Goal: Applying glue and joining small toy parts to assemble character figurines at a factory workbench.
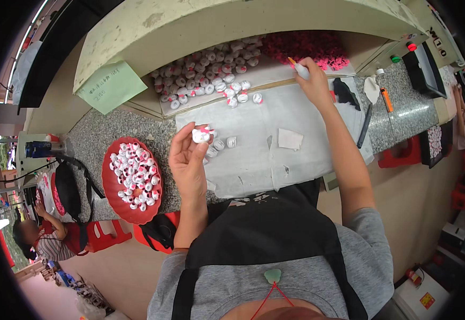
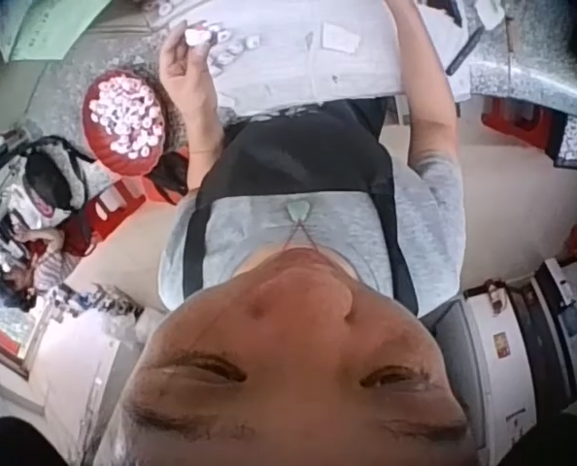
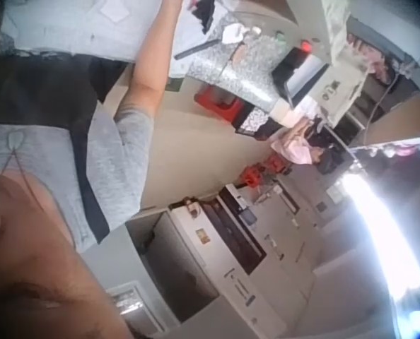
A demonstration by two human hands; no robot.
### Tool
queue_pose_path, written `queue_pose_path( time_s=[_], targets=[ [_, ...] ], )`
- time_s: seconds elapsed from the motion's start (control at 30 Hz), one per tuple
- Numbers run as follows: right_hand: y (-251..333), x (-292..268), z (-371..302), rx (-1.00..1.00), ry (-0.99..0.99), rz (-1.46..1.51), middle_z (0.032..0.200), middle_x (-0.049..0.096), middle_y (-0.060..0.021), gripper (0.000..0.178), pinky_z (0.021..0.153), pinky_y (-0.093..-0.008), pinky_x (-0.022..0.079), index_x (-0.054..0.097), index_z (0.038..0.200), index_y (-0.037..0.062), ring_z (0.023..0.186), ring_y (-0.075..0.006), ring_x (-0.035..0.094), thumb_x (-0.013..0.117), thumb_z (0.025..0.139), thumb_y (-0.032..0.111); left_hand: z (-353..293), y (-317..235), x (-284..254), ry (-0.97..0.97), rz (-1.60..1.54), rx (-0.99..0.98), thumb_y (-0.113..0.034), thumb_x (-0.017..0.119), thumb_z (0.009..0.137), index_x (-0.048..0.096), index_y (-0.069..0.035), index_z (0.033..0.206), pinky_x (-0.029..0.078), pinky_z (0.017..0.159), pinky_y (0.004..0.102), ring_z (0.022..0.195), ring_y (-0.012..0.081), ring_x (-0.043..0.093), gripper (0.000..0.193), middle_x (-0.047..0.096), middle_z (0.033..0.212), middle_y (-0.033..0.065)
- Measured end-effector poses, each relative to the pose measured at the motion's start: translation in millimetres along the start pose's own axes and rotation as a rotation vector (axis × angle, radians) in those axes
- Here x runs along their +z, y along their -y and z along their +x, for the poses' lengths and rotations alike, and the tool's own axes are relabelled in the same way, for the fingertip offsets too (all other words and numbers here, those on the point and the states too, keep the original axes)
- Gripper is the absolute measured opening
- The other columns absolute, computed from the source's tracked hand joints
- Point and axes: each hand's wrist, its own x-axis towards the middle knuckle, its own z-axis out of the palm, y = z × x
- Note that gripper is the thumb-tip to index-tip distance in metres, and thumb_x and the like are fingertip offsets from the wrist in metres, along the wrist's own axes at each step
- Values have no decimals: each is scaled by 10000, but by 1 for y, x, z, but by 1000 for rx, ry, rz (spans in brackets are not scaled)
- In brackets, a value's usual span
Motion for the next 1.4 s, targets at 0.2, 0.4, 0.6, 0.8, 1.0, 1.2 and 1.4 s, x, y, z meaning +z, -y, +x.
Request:
queue_pose_path(
  time_s=[0.2,0.4,0.6,0.8,1.0,1.2,1.4],
  targets=[
    [-19,43,39,-14,85,-592,699,557,-164,213,571,-409,440,580,775,43,619,-331,536,607,597,157,-3,-3,1,13,28,-23,59,494,714,417,31,1040,416,786,297,890,158,496,336,498,981,113],
    [-9,26,24,-100,-12,-439,680,537,-189,206,542,-403,434,556,757,13,606,-349,517,607,585,115,-8,-2,-4,16,19,-34,39,508,715,421,25,1042,417,784,308,878,150,499,339,506,959,94],
    [57,5,-19,321,91,456,626,540,-56,106,506,-227,405,550,754,-11,537,-143,502,580,674,52,-2,8,4,80,-31,-173,40,518,707,420,28,1041,398,795,286,895,158,498,348,506,970,103],
    [129,6,-62,381,209,953,684,540,-56,151,506,-206,404,513,829,-25,554,-100,490,552,686,0,-2,13,26,278,-54,-183,48,519,717,417,24,1047,332,874,274,1023,175,429,346,470,1046,117],
    [132,3,-78,453,221,1108,761,555,-103,109,553,-222,434,516,791,-24,631,-126,523,556,690,-17,-7,15,24,255,-37,-166,45,526,714,408,21,1065,363,826,255,980,157,449,371,475,1034,116],
    [138,-13,-93,390,292,1174,762,538,-140,74,578,-284,460,488,710,-19,651,-179,539,551,673,-30,-16,14,19,239,66,-106,65,521,704,415,26,1058,396,756,237,909,156,488,371,495,1004,128],
    [151,-10,-97,378,296,1111,711,522,-129,111,550,-264,445,492,713,-31,621,-170,526,566,639,-68,-16,12,21,300,284,31,71,522,700,463,25,1013,400,722,229,886,149,490,321,498,1004,126]
  ],
)
